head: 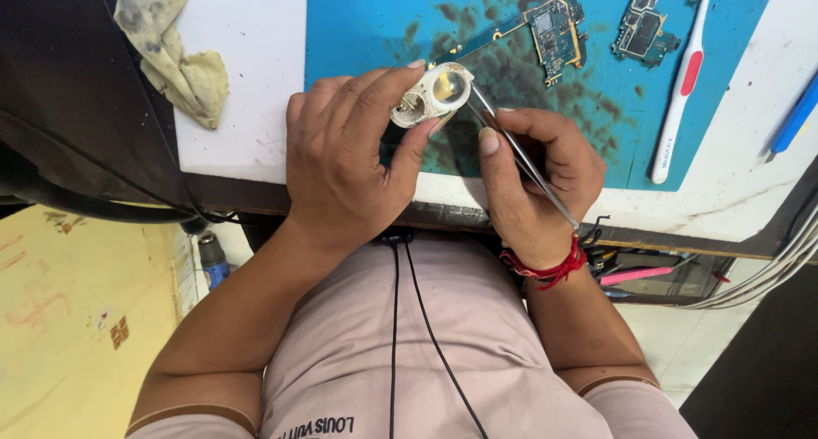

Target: The person uses a magnifying loupe to inspect a small electronic component, then uses a hot air gun and tweezers to remove a chip from a circuit board. They then use a soldering iron to apply solder to the board and reattach the component.

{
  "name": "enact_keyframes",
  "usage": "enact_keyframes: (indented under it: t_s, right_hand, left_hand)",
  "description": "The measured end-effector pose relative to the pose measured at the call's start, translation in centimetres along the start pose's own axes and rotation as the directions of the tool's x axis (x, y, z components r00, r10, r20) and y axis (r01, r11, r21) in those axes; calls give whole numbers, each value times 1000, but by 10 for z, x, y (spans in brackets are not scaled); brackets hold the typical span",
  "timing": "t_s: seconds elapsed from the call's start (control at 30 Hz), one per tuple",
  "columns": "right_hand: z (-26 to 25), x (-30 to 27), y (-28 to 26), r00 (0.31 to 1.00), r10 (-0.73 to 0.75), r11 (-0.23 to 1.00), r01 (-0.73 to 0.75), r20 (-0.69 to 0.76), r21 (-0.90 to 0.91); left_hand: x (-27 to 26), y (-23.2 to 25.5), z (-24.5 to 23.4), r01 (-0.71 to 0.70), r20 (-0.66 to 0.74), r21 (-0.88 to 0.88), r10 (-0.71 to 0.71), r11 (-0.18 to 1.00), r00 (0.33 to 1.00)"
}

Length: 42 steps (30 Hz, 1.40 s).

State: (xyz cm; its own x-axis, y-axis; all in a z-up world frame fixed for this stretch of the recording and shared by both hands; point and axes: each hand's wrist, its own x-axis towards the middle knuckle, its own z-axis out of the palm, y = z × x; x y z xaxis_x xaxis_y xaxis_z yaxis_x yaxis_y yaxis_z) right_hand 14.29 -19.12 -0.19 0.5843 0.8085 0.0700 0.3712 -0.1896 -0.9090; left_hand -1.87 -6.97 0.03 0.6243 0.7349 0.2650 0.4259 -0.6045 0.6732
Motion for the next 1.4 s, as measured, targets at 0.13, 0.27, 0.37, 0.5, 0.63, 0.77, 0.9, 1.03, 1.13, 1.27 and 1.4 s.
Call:
enact_keyframes:
  t_s: [0.13,0.27,0.37,0.5,0.63,0.77,0.9,1.03,1.13,1.27,1.4]
  right_hand:
    - [0,-1,1,1000,-6,1000,6,-3,-3]
    - [0,-1,1,1000,-18,1000,18,-3,-1]
    - [1,-2,2,1000,-15,1000,15,-7,21]
    - [0,-2,3,1000,-14,1000,14,-5,14]
    - [1,-3,4,1000,-16,998,16,-8,52]
    - [1,-4,4,1000,5,997,-4,-10,79]
    - [1,-4,3,1000,19,996,-18,-12,85]
    - [1,-4,3,1000,-4,997,5,-11,82]
    - [2,-3,3,1000,-25,995,27,-15,95]
    - [2,-4,5,1000,-10,998,11,-30,62]
    - [1,-5,9,998,18,984,-6,-64,178]
  left_hand:
    - [0,0,0,0,1,-5,0,1000,1000]
    - [-1,-1,0,-2,0,-9,2,1000,1000]
    - [-1,-1,1,-7,-6,-11,7,1000,1000]
    - [-2,-2,2,-8,-5,-3,8,1000,1000]
    - [-2,-2,2,-13,-12,4,13,1000,1000]
    - [-1,-1,1,-16,-7,12,16,1000,1000]
    - [-1,-1,1,-17,-5,5,17,1000,1000]
    - [-1,-1,0,-23,-7,12,23,1000,1000]
    - [0,0,0,-22,-12,10,22,1000,1000]
    - [0,-1,1,-24,-9,3,24,1000,1000]
    - [-1,-2,-1,-4,-12,-47,4,999,1000]
